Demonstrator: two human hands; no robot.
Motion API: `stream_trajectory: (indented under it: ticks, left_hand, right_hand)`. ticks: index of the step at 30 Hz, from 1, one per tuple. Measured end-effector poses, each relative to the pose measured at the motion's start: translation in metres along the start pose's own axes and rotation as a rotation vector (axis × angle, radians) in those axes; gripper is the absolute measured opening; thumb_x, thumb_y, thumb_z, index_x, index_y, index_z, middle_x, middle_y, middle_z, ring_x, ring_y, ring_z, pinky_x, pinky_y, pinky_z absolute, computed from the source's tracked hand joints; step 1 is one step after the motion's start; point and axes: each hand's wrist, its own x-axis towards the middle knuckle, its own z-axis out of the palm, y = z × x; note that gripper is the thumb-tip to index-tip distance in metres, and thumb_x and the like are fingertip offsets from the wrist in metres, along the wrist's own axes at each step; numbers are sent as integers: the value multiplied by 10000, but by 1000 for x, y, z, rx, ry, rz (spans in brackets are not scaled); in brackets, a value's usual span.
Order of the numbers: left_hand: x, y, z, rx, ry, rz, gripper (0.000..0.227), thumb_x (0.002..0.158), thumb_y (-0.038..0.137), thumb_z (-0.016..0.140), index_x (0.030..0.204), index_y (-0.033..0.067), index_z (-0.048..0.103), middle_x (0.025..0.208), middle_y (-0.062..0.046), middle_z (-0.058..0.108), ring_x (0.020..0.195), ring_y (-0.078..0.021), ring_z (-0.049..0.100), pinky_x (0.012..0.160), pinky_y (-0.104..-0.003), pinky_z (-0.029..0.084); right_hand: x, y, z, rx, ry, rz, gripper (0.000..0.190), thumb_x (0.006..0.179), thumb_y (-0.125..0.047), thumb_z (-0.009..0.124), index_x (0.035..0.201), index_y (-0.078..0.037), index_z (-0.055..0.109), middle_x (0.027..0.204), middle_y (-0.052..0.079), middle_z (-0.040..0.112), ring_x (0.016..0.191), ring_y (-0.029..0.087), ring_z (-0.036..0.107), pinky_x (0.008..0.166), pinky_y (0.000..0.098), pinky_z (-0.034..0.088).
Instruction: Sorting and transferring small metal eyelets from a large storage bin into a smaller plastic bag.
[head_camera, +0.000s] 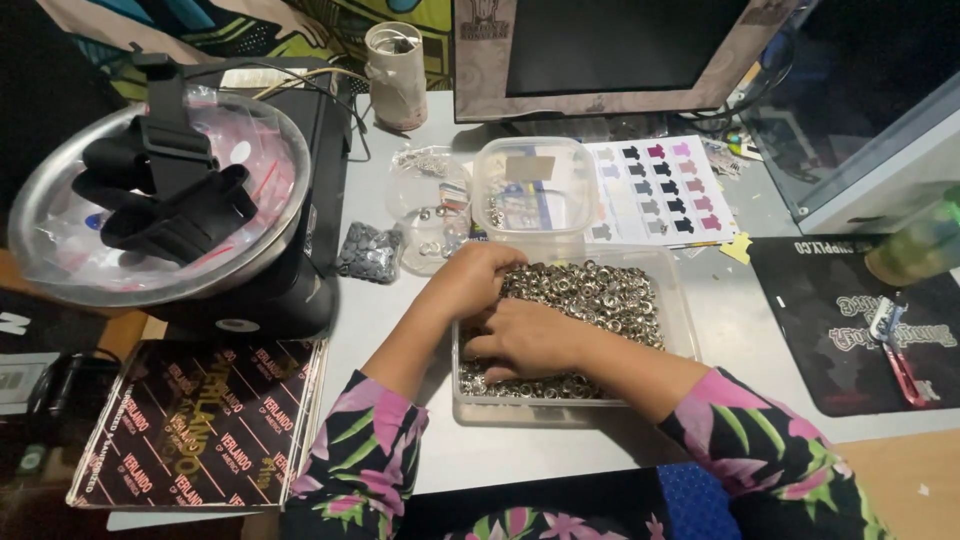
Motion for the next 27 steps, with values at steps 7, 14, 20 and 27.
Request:
stream_trajectory:
  ticks: [7,14,20,27]
  left_hand:
    - [5,-6,9,194,-124,-8,399,907,20,538,1153,214,785,1071,-121,772,1115,-365,695,1008,-455,552]
    - [3,-10,17,347,-184,9,419,850,-26,584,1120,212,798,990,-120,758,1036,-355,714,932,-445,577]
    - [-1,3,16,394,-164,55,369,868,-63,561,1087,118,797,954,-172,732,954,-365,720,856,-445,593]
    - [1,-13,41,631,-77,104,299,891,-15,581,1063,110,791,903,-160,706,856,-350,710,769,-467,579]
  right_hand:
    - [-15,32,32,-11,-53,71,188,776,-255,780,902,-124,729,711,138,642,722,362,659,653,463,544]
    - [-44,50,9,-124,-186,359,82,807,-191,779,881,-195,814,742,-8,721,787,177,681,692,303,556]
    - [-56,46,-9,-138,-468,764,128,805,-236,737,864,-157,819,755,63,748,734,258,737,673,406,607]
    - [-56,47,-12,-181,-514,874,194,782,-391,728,780,-215,811,678,28,736,675,257,745,596,402,587]
